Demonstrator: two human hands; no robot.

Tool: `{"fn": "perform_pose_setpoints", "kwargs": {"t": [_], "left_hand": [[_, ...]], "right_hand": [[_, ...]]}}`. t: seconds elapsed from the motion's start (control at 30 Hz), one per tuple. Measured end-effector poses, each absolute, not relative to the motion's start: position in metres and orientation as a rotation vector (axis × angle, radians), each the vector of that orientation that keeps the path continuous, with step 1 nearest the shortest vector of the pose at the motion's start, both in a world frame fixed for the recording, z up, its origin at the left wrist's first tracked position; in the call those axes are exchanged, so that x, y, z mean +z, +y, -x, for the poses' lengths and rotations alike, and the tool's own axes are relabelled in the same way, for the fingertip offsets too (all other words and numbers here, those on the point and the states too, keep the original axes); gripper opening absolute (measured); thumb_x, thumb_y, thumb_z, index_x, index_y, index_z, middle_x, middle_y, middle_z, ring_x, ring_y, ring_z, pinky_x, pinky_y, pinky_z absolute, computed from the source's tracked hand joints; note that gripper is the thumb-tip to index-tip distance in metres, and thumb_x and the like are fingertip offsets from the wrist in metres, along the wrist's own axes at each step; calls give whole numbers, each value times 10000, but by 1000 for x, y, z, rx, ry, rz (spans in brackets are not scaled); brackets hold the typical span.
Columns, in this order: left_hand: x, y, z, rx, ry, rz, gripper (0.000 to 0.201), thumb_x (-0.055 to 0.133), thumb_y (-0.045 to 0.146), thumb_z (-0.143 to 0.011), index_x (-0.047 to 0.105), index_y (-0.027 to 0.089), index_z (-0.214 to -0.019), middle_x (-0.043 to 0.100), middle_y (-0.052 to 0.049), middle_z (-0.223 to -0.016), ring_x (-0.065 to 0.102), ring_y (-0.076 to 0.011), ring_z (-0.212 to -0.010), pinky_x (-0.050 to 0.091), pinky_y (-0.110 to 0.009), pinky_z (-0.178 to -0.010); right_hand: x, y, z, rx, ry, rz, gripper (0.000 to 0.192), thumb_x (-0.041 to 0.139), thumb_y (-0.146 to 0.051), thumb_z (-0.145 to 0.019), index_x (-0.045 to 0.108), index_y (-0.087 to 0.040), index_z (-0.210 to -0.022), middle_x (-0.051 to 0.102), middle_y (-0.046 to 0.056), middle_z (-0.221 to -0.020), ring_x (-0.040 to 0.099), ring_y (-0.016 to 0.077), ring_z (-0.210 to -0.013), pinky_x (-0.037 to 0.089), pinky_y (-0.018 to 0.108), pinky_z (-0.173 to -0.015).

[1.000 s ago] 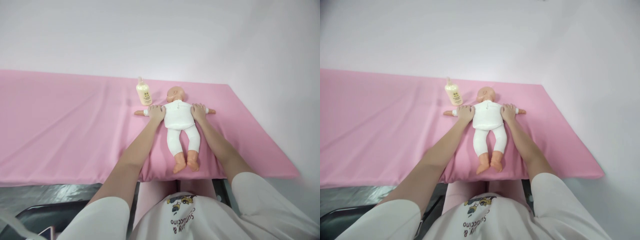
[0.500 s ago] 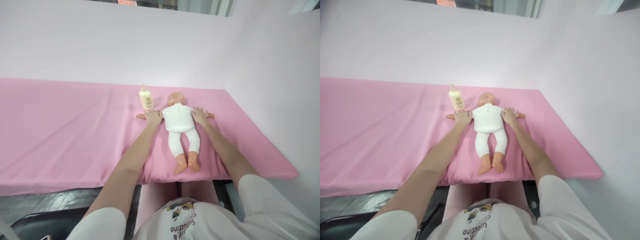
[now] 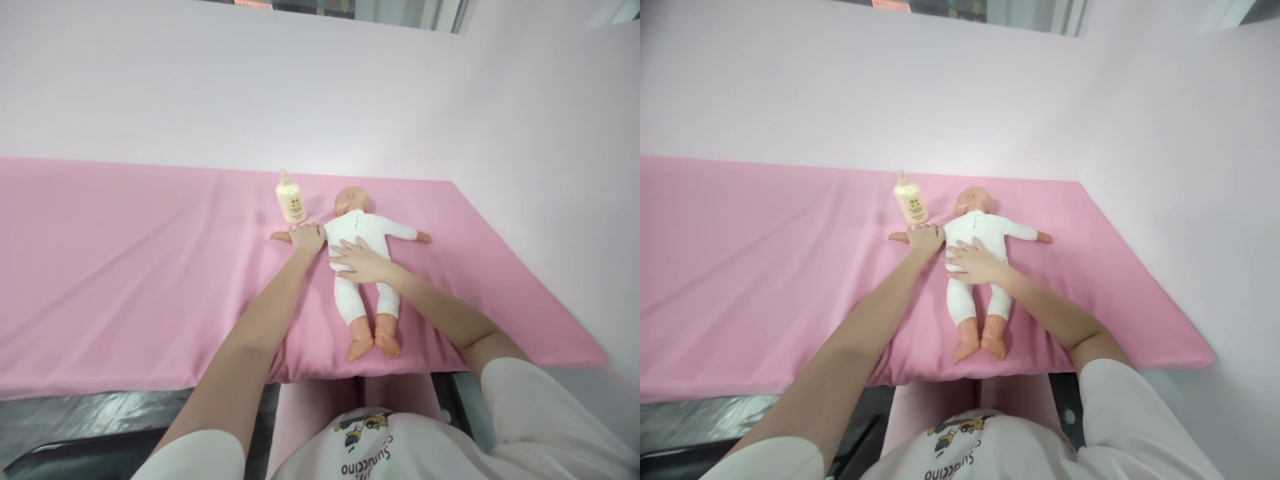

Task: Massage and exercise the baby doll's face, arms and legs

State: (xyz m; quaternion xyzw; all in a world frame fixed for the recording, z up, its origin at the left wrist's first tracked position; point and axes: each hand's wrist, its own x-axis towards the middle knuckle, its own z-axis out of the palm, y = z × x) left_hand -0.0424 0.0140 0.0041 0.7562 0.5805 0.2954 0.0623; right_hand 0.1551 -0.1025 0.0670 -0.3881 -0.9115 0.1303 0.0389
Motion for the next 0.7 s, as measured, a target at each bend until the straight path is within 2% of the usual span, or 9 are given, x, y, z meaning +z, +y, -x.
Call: {"fn": "perform_pose_setpoints", "kwargs": {"t": [0.13, 0.27, 0.4, 0.5, 0.6, 0.7], "left_hand": [[10, 11, 37, 683, 2061, -2187, 468, 348, 342, -1005, 743, 98, -1063, 743, -280, -1167, 623, -503, -1215, 307, -689, -1034], [19, 7, 34, 443, 2187, -2188, 488, 330, 322, -1022, 723, 83, -1184, 721, -289, -1263, 635, -490, -1200, 352, -640, -1024], [25, 4, 32, 360, 2191, -2190, 509, 308, 305, -1032, 703, 67, -1248, 709, -295, -1289, 626, -487, -1217, 372, -617, -1014], [29, 1, 30, 295, 2198, -2194, 511, 294, 302, -1040, 691, 88, -1279, 707, -265, -1314, 611, -461, -1258, 374, -587, -1039], [33, -1, 29, 240, 2202, -2189, 508, 286, 298, -1046, 687, 98, -1285, 704, -247, -1327, 603, -441, -1277, 371, -561, -1055], [35, -3, 29, 237, 2203, -2190, 495, 284, 291, -1048, 701, 114, -1248, 705, -236, -1324, 610, -433, -1263, 376, -549, -1044]], "right_hand": [[66, -97, -159, 468, -2832, 1068, 412, 559, -370, -1068, 664, -345, -1466, 442, 20, -1693, 266, 330, -1651, 86, 656, -1337], [60, -77, -171, 613, -2767, 995, 389, 498, -360, -1098, 682, -344, -1440, 482, -3, -1669, 310, 276, -1640, 133, 590, -1351], [54, -55, -195, 592, -2597, 1159, 465, 407, -402, -1122, 580, -326, -1547, 367, 4, -1735, 218, 265, -1670, 95, 575, -1362], [49, -43, -217, 546, -2520, 1231, 557, 333, -414, -1126, 439, -252, -1649, 248, 40, -1781, 125, 287, -1687, 59, 578, -1363], [40, -33, -236, 536, -2409, 1392, 606, 332, -460, -1112, 345, -283, -1691, 163, 18, -1801, 73, 306, -1692, 75, 594, -1360], [30, -25, -249, 461, -2290, 1559, 651, 335, -490, -1104, 293, -258, -1710, 206, 56, -1794, 158, 309, -1681, 132, 558, -1362]]}}
